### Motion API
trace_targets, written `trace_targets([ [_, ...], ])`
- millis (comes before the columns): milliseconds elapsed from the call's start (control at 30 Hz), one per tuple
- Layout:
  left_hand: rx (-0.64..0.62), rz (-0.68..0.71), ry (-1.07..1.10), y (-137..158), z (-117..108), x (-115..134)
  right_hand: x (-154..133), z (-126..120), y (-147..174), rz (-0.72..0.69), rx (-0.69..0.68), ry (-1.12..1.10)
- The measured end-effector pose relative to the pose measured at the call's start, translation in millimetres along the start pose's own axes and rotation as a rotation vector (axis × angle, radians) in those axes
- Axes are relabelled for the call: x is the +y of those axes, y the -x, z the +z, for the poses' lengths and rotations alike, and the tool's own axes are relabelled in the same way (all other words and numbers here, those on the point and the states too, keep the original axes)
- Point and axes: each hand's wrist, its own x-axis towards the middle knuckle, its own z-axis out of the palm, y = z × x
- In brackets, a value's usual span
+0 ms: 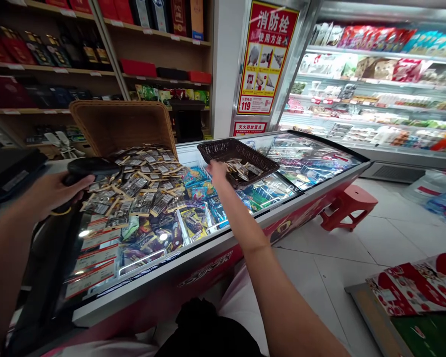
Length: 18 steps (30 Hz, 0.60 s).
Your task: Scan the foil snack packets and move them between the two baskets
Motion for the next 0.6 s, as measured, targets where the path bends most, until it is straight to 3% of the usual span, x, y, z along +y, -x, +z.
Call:
trace_targets([
  [133,0.032,0.077,0.030,3.1,27.1,-6.2,60.1,31.0,71.6,-0.283,-0.476,0.878],
  [233,0.029,0.126,0.088,12.9,50.8,-12.5,86.6,47.7,115.6,-0.487,-0.596,1.324],
  [367,-0.008,0.195,0.101,19.8,65.5,-15.0,92.3,56.5,138.0,-0.545,-0.657,1.511],
  [600,-0.011,0.184,0.151,21.7,70.5,-15.7,85.5,65.2,134.7,-0.323,-0.686,1.500],
])
